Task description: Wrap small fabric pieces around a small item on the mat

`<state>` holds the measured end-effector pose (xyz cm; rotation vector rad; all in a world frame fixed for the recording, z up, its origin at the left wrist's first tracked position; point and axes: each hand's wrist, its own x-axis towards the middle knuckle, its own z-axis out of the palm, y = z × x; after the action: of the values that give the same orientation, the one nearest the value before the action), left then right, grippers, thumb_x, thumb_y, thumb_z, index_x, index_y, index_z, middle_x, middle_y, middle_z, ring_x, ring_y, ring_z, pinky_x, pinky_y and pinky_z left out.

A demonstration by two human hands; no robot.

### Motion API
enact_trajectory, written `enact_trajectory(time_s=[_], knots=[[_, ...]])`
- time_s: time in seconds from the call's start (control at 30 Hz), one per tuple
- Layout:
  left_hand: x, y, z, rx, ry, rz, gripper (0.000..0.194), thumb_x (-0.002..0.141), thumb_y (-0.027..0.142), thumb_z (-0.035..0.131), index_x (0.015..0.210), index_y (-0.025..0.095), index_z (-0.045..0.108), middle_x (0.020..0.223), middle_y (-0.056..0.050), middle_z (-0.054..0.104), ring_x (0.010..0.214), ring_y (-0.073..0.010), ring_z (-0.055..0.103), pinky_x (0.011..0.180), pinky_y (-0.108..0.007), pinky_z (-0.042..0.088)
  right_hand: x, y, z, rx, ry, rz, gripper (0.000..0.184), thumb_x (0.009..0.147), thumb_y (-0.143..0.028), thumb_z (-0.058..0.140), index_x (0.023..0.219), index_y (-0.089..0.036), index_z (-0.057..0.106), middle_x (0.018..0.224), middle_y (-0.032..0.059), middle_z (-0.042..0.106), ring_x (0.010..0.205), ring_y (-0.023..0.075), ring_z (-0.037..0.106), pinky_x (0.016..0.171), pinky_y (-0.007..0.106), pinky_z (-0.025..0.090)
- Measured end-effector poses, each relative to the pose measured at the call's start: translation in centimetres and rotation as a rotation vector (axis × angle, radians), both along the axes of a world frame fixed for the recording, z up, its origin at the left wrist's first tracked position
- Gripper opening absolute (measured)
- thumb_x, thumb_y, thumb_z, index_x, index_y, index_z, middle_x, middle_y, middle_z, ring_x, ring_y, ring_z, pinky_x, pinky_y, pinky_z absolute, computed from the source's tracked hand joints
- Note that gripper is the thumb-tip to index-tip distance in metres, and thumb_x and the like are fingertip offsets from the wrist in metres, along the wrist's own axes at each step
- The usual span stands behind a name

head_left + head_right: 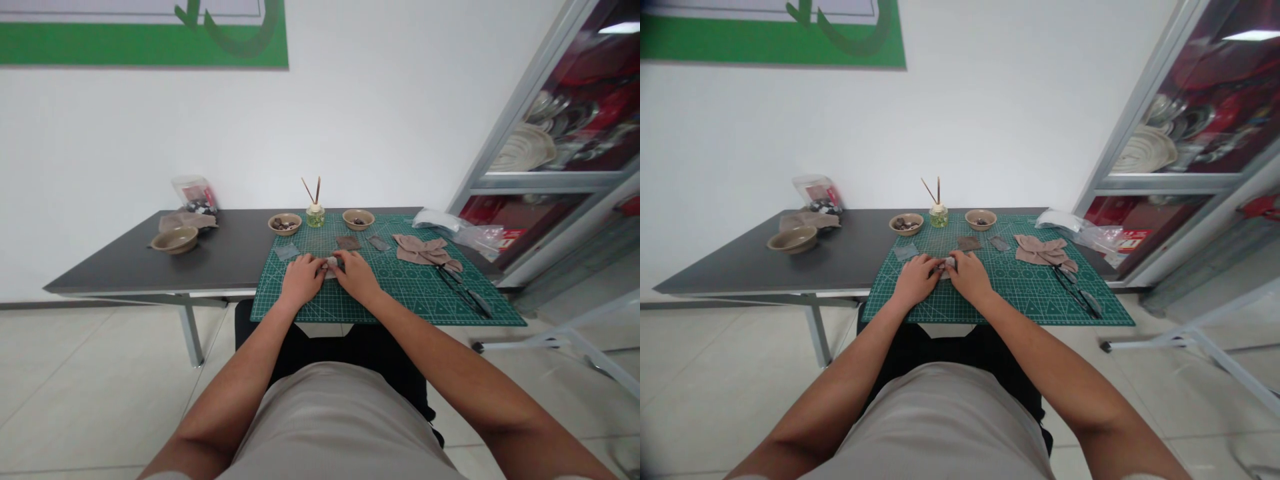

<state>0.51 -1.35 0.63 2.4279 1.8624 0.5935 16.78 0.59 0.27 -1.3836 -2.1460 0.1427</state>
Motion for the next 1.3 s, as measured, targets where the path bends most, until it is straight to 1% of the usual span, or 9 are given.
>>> enact_trajectory(time_s=[0.2, 0.37, 0.5, 0.6, 0.7, 0.77, 0.87, 1.0, 1.3], knots=[[-0.7, 0.6, -0.4, 0.096, -0.251, -0.032, 0.021, 0.091, 0.033, 0.051, 0.103, 0.022, 0.065, 0.112, -0.006, 0.060, 0.108, -0.0217, 0.054, 0.096, -0.037, 0.043, 0.5, -0.6, -0.3, -0.059, -0.062, -0.083, 0.043, 0.082, -0.051, 0.064, 0.111, -0.018, 0.065, 0.114, 0.0114, 0.064, 0.108, 0.0298, 0.049, 0.091, 0.042, 0.038], [-1.6, 1.2, -0.7, 0.140, -0.487, 0.040, 0.020, 0.090, 0.031, 0.053, 0.103, 0.021, 0.063, 0.107, -0.006, 0.063, 0.104, -0.0206, 0.057, 0.095, -0.037, 0.046, -0.8, 0.3, 0.2, -0.149, 0.010, -0.093, 0.032, 0.079, -0.038, 0.069, 0.105, -0.021, 0.064, 0.113, 0.0098, 0.062, 0.107, 0.0260, 0.052, 0.089, 0.040, 0.040], [-1.5, 1.2, -0.7, 0.096, -0.518, 0.022, 0.019, 0.089, 0.031, 0.053, 0.102, 0.022, 0.064, 0.107, -0.006, 0.066, 0.104, -0.0207, 0.059, 0.094, -0.038, 0.047, -1.2, 1.6, 0.5, -0.270, 0.140, -0.045, 0.047, 0.073, -0.023, 0.074, 0.116, -0.019, 0.055, 0.104, 0.0063, 0.068, 0.095, 0.0193, 0.061, 0.083, 0.033, 0.043], [-1.4, 1.1, -0.6, 0.062, -0.539, -0.009, 0.020, 0.089, 0.032, 0.054, 0.103, 0.023, 0.064, 0.108, -0.004, 0.068, 0.102, -0.0196, 0.061, 0.094, -0.036, 0.048, -1.2, 2.6, 0.7, -0.354, 0.264, -0.085, 0.040, 0.074, -0.022, 0.072, 0.110, -0.017, 0.058, 0.092, 0.0047, 0.071, 0.084, 0.0174, 0.065, 0.075, 0.029, 0.046], [-1.6, 1.1, -0.7, 0.105, -0.579, -0.008, 0.019, 0.088, 0.032, 0.055, 0.100, 0.023, 0.065, 0.112, -0.004, 0.066, 0.106, -0.0188, 0.060, 0.094, -0.035, 0.048, -0.7, 3.3, 1.8, -0.275, 0.336, -0.081, 0.018, 0.080, -0.022, 0.062, 0.096, -0.015, 0.065, 0.089, 0.0056, 0.072, 0.081, 0.0163, 0.066, 0.072, 0.026, 0.046], [-1.7, 1.1, -0.7, 0.127, -0.573, 0.020, 0.019, 0.088, 0.033, 0.055, 0.099, 0.021, 0.065, 0.109, -0.006, 0.066, 0.102, -0.0187, 0.061, 0.091, -0.034, 0.049, 0.0, 3.5, 3.1, -0.131, 0.344, -0.093, 0.019, 0.082, -0.022, 0.057, 0.097, -0.015, 0.067, 0.090, 0.0056, 0.072, 0.081, 0.0161, 0.065, 0.073, 0.026, 0.046], [-1.7, 1.0, -0.8, 0.089, -0.563, 0.052, 0.022, 0.088, 0.035, 0.054, 0.102, 0.021, 0.065, 0.094, -0.004, 0.068, 0.089, -0.0182, 0.063, 0.084, -0.033, 0.050, 1.1, 3.5, 4.9, 0.030, 0.196, -0.145, 0.021, 0.079, -0.022, 0.059, 0.095, -0.016, 0.071, 0.089, 0.0066, 0.072, 0.083, 0.0188, 0.063, 0.074, 0.027, 0.044], [-1.7, 0.9, -0.9, 0.044, -0.584, 0.060, 0.023, 0.086, 0.034, 0.057, 0.104, 0.022, 0.065, 0.088, -0.002, 0.070, 0.085, -0.0185, 0.064, 0.080, -0.032, 0.049, 1.8, 3.3, 5.5, -0.137, -0.066, -0.154, 0.016, 0.078, -0.028, 0.061, 0.076, -0.017, 0.072, 0.077, 0.0084, 0.071, 0.075, 0.0209, 0.063, 0.066, 0.028, 0.041], [-1.9, 0.8, -0.8, 0.060, -0.659, 0.053, 0.021, 0.084, 0.027, 0.059, 0.102, 0.022, 0.067, 0.084, -0.001, 0.070, 0.080, -0.0172, 0.064, 0.078, -0.030, 0.048, 2.0, 3.1, 5.1, -0.158, -0.103, -0.203, 0.024, 0.081, -0.036, 0.060, 0.088, -0.018, 0.073, 0.085, 0.0092, 0.073, 0.078, 0.0209, 0.064, 0.063, 0.026, 0.037]])
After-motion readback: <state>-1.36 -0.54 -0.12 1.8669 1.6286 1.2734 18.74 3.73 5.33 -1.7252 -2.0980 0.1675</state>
